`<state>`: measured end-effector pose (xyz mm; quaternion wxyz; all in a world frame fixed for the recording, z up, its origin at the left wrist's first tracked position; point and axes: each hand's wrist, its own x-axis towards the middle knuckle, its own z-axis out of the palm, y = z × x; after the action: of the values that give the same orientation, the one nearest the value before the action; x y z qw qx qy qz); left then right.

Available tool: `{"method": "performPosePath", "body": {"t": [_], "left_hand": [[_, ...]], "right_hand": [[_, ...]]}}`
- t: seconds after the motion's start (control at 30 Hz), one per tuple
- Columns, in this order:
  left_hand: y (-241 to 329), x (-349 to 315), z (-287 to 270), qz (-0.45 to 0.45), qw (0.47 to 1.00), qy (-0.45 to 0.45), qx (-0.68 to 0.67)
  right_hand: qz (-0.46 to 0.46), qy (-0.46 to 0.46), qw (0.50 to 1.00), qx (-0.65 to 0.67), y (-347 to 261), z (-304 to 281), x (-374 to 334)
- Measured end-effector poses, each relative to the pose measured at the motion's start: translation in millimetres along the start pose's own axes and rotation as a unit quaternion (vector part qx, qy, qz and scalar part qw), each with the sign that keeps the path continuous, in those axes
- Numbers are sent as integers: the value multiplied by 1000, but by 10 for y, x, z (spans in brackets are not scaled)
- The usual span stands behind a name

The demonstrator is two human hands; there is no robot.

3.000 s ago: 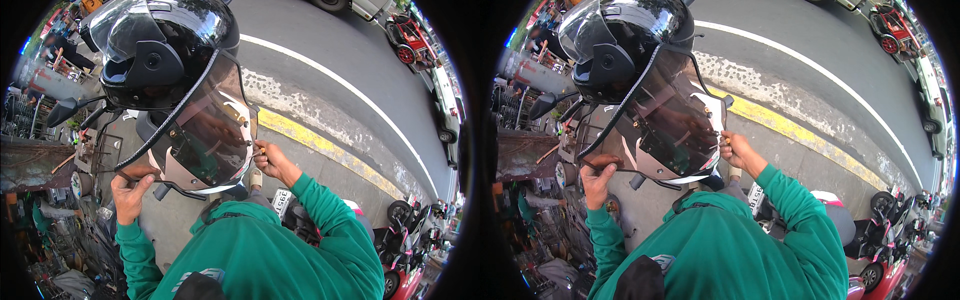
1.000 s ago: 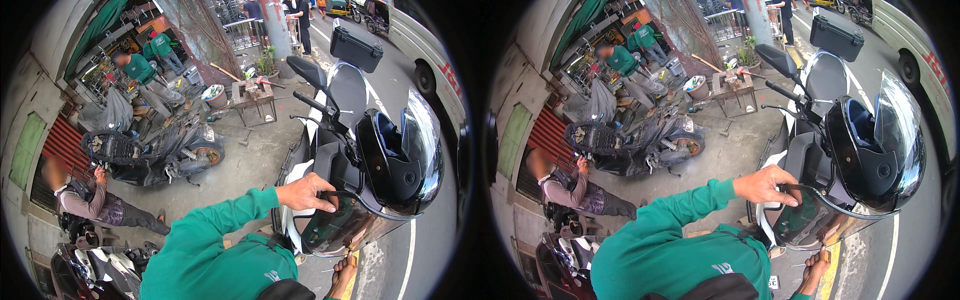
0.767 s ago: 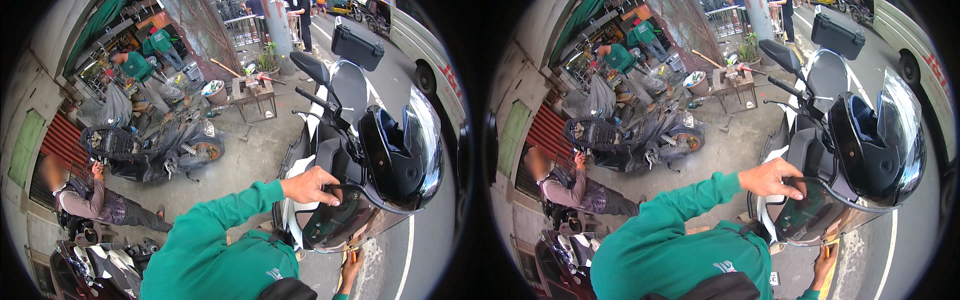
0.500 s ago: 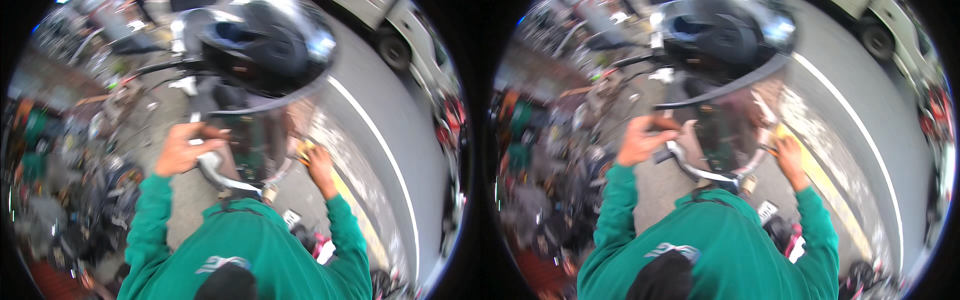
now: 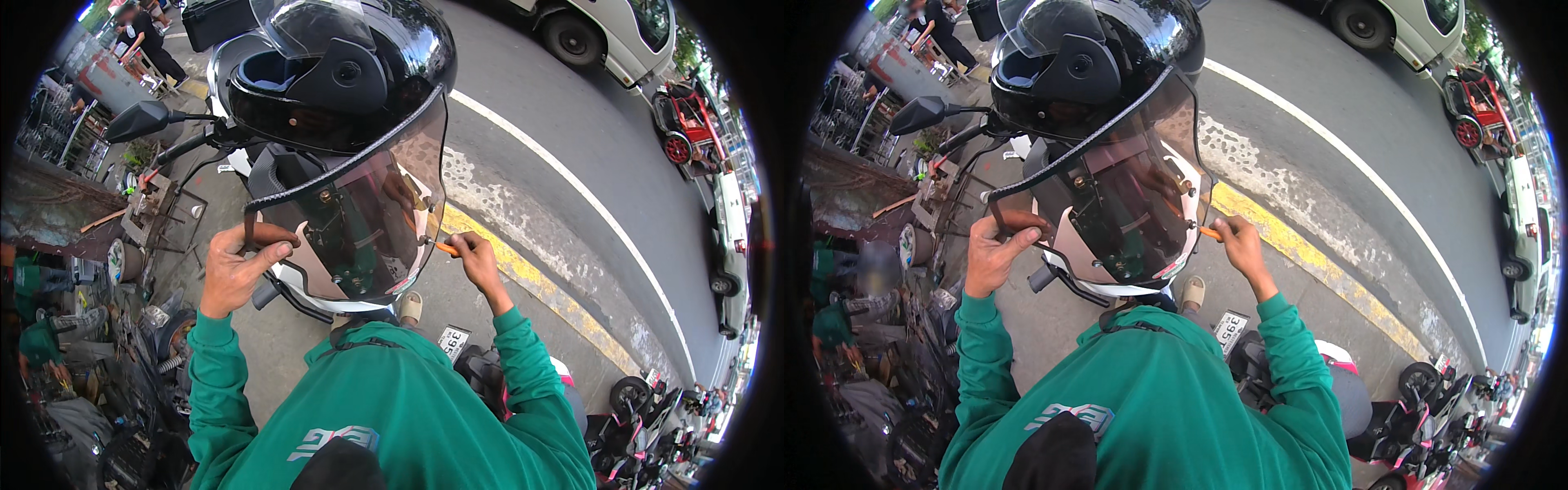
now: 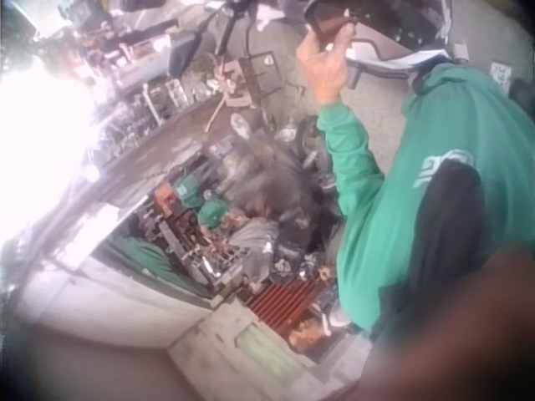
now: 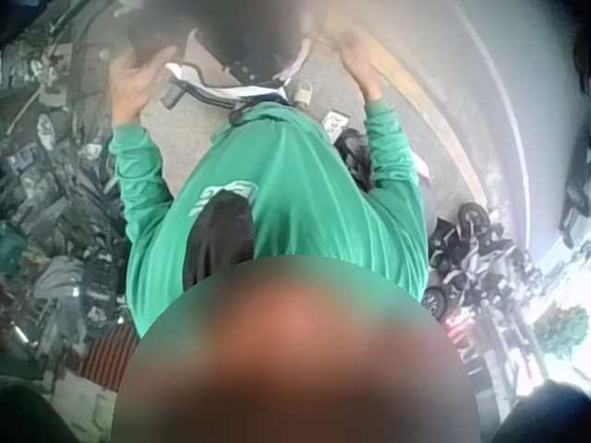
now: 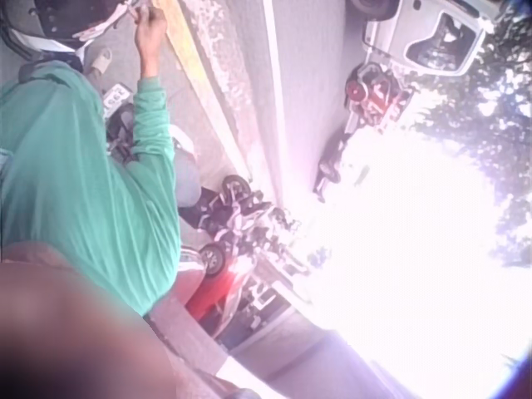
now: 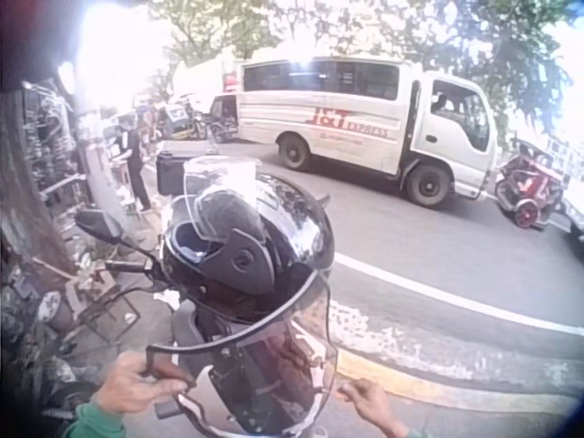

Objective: The person uses a blue plastic tool and a screwdriver to adjust and tighten screws on a motorcycle windshield. They repeatedly remove and reinsert the tool, then switch to the screwdriver to secure the windshield in place.

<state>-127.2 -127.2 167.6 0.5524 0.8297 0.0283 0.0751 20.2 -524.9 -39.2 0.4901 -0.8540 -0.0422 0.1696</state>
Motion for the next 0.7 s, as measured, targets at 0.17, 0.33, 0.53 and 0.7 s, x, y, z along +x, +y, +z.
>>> {"method": "performPosePath", "body": {"t": [0.17,0.33,0.53,0.7], "left_hand": [[28,-2,11,-7,1000,-3,-22],[30,-21,-5,19,1000,2,-10],[8,4,-5,36,999,-5,-9],[1,-4,-12,30,1000,-5,-4]], "right_hand": [[-268,106,954,-79,-146,152,-48],[-233,137,952,144,-220,390,-161],[-266,191,935,-136,-299,295,-286],[-229,104,942,-224,-477,136,-519]]}}
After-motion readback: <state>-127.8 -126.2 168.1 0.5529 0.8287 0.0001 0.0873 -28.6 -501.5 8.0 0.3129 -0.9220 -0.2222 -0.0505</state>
